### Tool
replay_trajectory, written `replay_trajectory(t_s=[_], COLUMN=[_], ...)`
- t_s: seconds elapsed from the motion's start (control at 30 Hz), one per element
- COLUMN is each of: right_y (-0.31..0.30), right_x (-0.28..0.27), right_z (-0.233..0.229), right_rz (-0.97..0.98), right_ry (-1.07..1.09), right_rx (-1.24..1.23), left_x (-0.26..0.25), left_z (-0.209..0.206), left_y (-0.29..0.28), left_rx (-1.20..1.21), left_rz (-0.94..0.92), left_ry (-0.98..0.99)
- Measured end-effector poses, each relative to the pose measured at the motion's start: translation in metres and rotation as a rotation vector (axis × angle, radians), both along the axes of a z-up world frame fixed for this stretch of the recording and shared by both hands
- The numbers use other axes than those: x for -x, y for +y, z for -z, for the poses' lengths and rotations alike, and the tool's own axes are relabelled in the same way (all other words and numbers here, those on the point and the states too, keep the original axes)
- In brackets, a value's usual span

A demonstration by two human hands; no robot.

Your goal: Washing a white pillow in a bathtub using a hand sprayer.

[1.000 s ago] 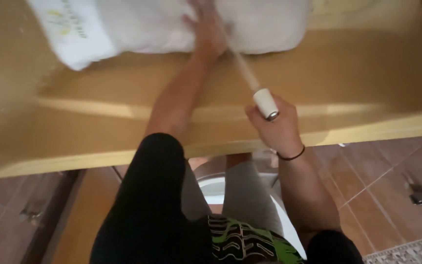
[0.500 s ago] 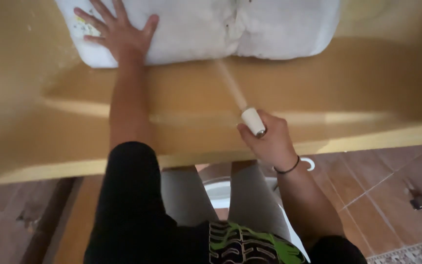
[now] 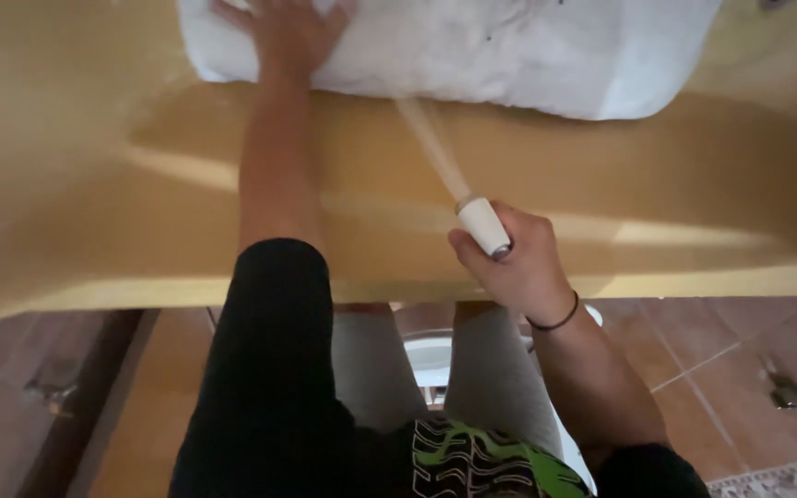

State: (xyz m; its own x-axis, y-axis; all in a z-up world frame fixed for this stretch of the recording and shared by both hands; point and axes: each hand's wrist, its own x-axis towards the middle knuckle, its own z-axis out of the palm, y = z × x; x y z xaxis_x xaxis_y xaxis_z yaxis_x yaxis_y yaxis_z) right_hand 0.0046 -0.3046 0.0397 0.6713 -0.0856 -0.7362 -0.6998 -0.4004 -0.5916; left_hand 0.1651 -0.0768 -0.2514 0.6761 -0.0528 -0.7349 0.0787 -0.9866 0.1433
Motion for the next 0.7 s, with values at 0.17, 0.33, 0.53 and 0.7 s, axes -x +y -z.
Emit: replay_trajectory(t_s=[0.17,0.33,0.53,0.7], right_y=[0.032,0.045,-0.012,-0.097], right_x=[-0.01,-0.007,0.03,0.063], right_z=[-0.012,-0.003,0.047,0.058], right_rz=[-0.027,-0.031,-0.006,0.145], right_ry=[-0.097,-0.122,-0.164,-0.03], right_rx=[-0.047,-0.057,0.166,0.341], left_x=[0.017,0.051,0.141,0.211], left_z=[0.015,0.07,0.038,-0.022], left_y=[0.034,0.095,0.073,0.013], left_rx=[0.25,0.593,0.947,1.415], left_rz=[0.064,0.192,-0.611,-1.019], left_ry=[-0.042,0.008,-0.205,0.065])
